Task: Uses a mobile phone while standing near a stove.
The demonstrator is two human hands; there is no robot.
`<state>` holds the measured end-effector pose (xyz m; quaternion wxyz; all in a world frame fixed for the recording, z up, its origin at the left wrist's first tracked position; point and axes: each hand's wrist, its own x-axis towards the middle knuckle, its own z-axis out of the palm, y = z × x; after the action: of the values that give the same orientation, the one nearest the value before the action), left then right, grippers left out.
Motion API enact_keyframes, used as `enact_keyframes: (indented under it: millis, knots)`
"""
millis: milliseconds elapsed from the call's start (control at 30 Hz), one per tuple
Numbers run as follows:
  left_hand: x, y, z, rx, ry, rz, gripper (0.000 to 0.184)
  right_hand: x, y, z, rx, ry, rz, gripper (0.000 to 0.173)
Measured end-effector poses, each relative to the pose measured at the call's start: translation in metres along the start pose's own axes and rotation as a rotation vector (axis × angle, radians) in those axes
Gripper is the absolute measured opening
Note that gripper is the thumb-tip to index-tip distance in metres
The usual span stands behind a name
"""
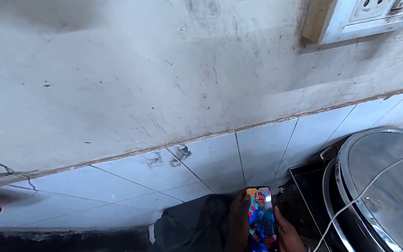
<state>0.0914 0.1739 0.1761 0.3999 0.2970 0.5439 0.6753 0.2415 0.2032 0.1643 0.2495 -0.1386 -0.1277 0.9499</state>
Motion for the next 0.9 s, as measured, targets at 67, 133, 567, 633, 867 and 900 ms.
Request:
enact_keyframes:
  millis: [67, 133, 567, 633, 867, 900]
  knots:
    - [0.0, 0.007, -0.007, -0.012, -0.032, -0.002, 0.041, -0.002, 0.004, 0.003, -0.066, 0.003, 0.003, 0.053]
    - [-0.002, 0.015, -0.013, -0.022, -0.059, -0.01, 0.042, -0.004, 0.008, 0.007, -0.07, -0.012, 0.007, 0.051]
    - [-0.017, 0.035, -0.04, -0.074, -0.028, -0.018, 0.039, 0.002, 0.031, 0.018, -0.043, -0.095, 0.026, 0.048]
    - [-0.016, 0.029, -0.046, -0.046, 0.008, -0.013, 0.044, 0.008, 0.033, 0.014, -0.02, -0.077, 0.008, 0.049]
    - [-0.022, 0.018, -0.07, 0.031, 0.083, -0.057, 0.047, 0.037, 0.0, -0.052, 0.15, 0.066, -0.167, 0.068]
    - [-0.025, 0.018, -0.072, 0.028, 0.091, -0.077, 0.046, 0.039, -0.008, -0.06, 0.152, 0.14, -0.208, 0.071]
